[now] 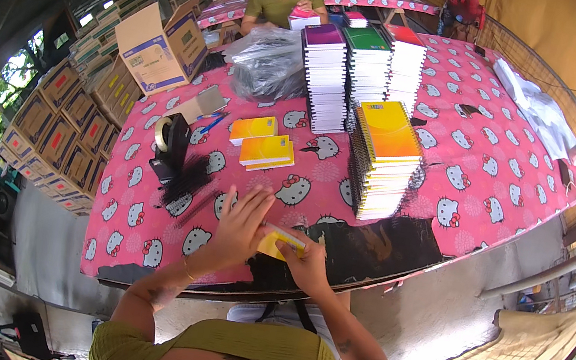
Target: The person tapes the spine of small yellow notebooks and stacks them in a pile.
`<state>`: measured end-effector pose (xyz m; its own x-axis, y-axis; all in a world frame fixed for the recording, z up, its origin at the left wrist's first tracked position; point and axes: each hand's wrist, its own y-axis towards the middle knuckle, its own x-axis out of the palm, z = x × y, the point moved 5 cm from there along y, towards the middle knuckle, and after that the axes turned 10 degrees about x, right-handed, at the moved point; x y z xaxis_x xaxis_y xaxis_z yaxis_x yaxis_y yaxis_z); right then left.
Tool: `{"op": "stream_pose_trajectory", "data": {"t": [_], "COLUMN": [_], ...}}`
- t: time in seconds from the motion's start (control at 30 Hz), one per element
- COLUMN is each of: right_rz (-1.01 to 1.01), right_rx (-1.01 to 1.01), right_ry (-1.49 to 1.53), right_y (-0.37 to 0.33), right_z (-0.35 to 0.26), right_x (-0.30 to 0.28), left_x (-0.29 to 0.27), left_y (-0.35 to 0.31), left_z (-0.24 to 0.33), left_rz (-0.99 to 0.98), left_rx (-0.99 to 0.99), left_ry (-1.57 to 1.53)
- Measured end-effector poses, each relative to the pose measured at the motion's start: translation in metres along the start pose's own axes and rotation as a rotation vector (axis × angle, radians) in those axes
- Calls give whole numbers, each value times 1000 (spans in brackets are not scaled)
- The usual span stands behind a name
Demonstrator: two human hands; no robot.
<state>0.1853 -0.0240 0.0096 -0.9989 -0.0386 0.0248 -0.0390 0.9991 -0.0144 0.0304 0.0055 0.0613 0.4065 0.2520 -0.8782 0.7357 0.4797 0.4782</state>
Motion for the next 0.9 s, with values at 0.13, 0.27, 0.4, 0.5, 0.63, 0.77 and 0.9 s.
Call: {"op": "stream_pose_trajectory", "data": {"t": [0.13, 0.27, 0.4, 0.5, 0.63, 0.77, 0.9], "right_rz": [-38, -145, -224, -296, -307, -332, -333], "right_rx": [-54, -65, -135, -52, 85, 36, 20], "right_ry": [-131, -123, -165, -122, 76, 23, -16], "right_y": [4, 1, 1, 0, -2, -4, -2], "right_z": [0, -5, -9, -1, 16, 11, 13], "right_x": [-8, -13, -15, -13, -6, -3, 0], "left_x": [-10, -15, -16, -18, -13, -13, -13], "left_y": [5, 8, 11, 12, 9, 5, 2], "left_z": [-16, -12, -10, -8, -8, -8, -8], "left_rz": [42, -35, -111, -165, -193, -180, -174], "left_rx": [22, 32, 11, 62, 98, 81, 89], "left_ry": [-238, -361, -458, -424, -357, -347, -324]}}
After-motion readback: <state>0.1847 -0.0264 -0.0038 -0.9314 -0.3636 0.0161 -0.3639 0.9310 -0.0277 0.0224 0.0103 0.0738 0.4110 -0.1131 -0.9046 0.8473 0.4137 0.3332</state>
